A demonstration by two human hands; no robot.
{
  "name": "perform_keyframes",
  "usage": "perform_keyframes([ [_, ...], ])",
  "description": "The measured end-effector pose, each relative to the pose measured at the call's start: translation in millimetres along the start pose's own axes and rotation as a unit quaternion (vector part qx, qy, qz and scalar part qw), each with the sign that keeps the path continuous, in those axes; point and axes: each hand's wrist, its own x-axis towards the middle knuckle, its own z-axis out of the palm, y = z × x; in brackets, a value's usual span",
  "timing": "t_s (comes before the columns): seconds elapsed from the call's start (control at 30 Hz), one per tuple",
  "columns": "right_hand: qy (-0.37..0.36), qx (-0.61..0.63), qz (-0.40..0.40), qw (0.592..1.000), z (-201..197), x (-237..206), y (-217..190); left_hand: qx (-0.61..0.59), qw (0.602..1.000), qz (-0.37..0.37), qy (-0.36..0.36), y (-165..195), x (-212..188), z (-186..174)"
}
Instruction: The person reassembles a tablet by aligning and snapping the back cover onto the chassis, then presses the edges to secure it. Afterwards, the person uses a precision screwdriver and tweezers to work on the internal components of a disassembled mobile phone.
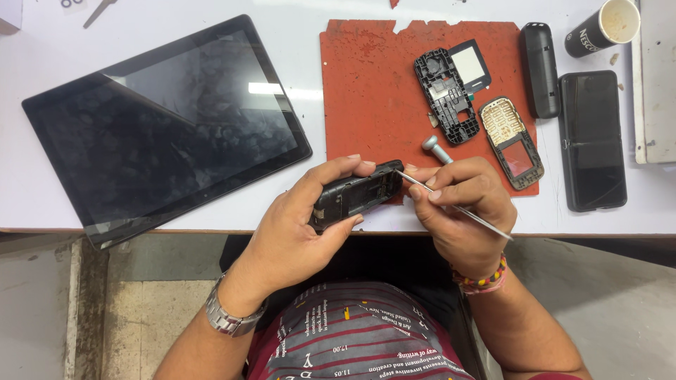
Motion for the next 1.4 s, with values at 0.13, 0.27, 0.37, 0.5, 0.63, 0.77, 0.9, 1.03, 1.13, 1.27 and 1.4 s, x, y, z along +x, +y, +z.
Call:
perform_keyframes([
  [0.13, -0.003, -0.015, 0.007, 1.0, -1, -2, -2, 0.016, 1.0, -0.012, -0.002, 1, 0, 1],
  [0.27, 0.0, 0.106, 0.089, 0.99, -12, 1, 6, 0.014, 1.0, -0.009, -0.007, 2, 0, 1],
  [0.37, 0.0, 0.185, 0.12, 0.975, -18, 2, 14, 0.015, 1.0, -0.015, -0.008, 3, 0, 0],
  [0.5, 0.014, 0.218, 0.13, 0.967, -18, 0, 17, 0.014, 1.0, -0.011, -0.008, 3, 0, 1],
  [0.63, 0.016, 0.148, 0.125, 0.981, -13, -1, 13, 0.015, 1.0, -0.01, -0.004, 3, 0, 0],
  [0.77, 0.006, 0.154, 0.122, 0.98, -11, 1, 12, 0.011, 1.0, -0.015, -0.005, 2, 0, 0],
  [0.9, 0.008, 0.179, 0.125, 0.976, -14, 1, 14, -0.005, 0.999, -0.036, -0.008, 1, -1, 0],
  [1.03, 0.021, 0.161, 0.116, 0.98, -13, 0, 14, -0.008, 1.0, 0.006, -0.007, 0, 0, -1],
  [1.13, 0.022, 0.111, 0.082, 0.99, -10, -1, 13, -0.002, 1.0, 0.007, -0.004, -1, 3, 1],
  [1.27, 0.027, 0.025, 0.051, 0.998, -9, -7, 13, 0.011, 1.0, 0.005, -0.008, -2, 5, 3],
  [1.4, 0.02, 0.021, 0.046, 0.999, -15, -8, 22, 0.012, 1.0, 0.015, -0.008, -3, 6, 6],
])
